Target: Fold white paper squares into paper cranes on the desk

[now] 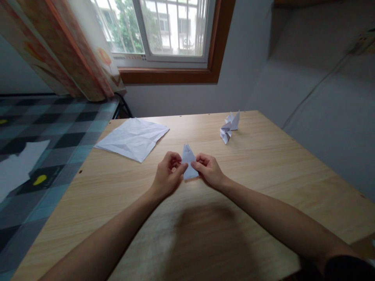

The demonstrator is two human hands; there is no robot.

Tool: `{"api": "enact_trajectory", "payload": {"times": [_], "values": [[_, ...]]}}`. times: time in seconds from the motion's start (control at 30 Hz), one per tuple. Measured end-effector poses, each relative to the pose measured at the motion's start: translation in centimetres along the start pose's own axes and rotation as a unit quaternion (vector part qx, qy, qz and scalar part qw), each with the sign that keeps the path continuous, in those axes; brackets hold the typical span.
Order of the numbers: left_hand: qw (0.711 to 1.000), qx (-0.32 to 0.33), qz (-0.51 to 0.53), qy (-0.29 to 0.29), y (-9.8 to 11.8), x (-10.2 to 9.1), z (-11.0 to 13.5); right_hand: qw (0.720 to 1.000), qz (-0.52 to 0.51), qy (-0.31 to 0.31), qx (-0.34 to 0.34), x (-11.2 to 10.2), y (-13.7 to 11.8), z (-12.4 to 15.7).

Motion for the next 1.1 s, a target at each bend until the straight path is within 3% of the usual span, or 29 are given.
{"api": "enact_trajectory", "payload": {"times": [0.4, 0.6, 0.73, 0.93, 1.1], "values": [[0.999, -0.025, 0.018, 0.019, -0.1, 0.0, -0.4, 0.999, 0.03, -0.009, 0.008, 0.6, -0.7, 0.2], [0.998, -0.046, 0.042, 0.001, -0.6, 0.2, -0.3, 0.999, 0.027, 0.045, -0.011, 0.0, -0.4, 0.1], [0.997, -0.066, -0.002, -0.041, -0.5, 0.5, -0.1, 0.996, 0.022, 0.078, -0.03, -0.5, -0.3, 0.1], [0.996, -0.067, -0.047, -0.031, -0.8, 0.0, -0.5, 0.999, -0.023, 0.032, -0.018, 0.2, -0.5, 0.2], [0.995, -0.055, -0.066, -0.051, -0.3, 0.1, -0.7, 0.999, -0.025, 0.034, -0.007, 0.5, -0.7, 0.3]]}}
Point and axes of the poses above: each hand's wrist, its own z-axis away from the middle knuckle, its own x-axis out of the palm, y = z × x, the point moved 5 cm from there along -z, towards the middle knuckle
